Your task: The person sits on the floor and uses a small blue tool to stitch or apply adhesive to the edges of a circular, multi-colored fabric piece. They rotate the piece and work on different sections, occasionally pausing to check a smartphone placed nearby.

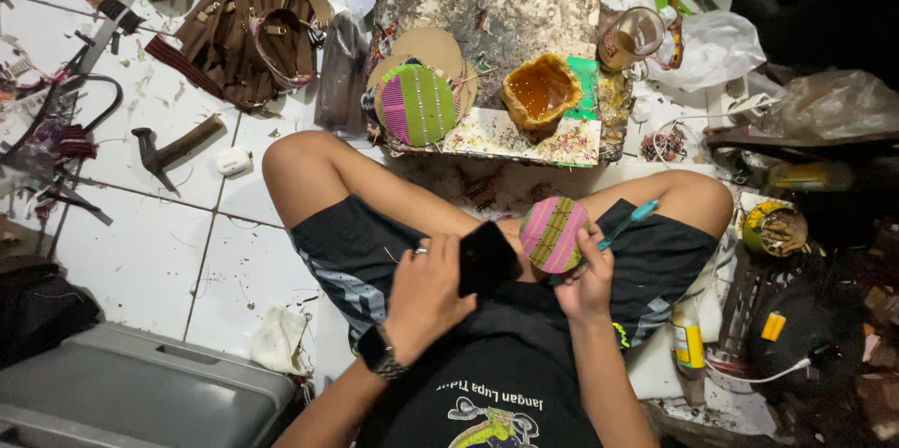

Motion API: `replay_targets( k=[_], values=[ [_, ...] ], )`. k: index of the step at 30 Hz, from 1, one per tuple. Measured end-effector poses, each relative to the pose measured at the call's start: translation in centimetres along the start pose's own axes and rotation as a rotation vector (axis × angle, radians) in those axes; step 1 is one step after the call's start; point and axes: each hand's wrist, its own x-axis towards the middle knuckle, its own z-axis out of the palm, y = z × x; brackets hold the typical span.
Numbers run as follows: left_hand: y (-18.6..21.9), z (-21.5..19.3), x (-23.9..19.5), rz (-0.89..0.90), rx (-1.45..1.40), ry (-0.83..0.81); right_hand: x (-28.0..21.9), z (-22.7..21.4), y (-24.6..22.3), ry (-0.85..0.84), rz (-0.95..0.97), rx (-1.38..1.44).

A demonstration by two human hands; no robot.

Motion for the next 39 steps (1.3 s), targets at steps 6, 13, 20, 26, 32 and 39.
replay_targets(
  k=[6, 13, 20, 26, 32, 39],
  values=[
    [2.0, 4.8, 0.4, -0.032, 0.154, 0.118, -0.4, 0.4, -0.9, 0.010, -0.002, 0.026],
    [2.3, 0.6, 0.5, -0.058, 0.152, 0.062, -0.9, 1.2, -0.9, -0.080, -0.020, 0.001],
    [-0.1, -0.4, 4.5, -0.062, -1.008, 0.120, -1.1, 4.4, -2.5, -0.210, -0.020, -0.103],
    [-0.4, 0.5, 7.0, -0.222, -1.389, 0.192, 0.9, 5.6, -1.6, -0.256, -0.128, -0.311],
    [-2.8, 1.4, 7.3, -0.374, -1.465, 0.422, 1.6, 5.8, -0.7, -0.294, -0.118, -0.822],
    [-3.7, 1.3, 7.0, -0.443, -1.491, 0.512, -1.9, 7.4, -4.9, -0.467, -0.188, -1.176]
  ],
)
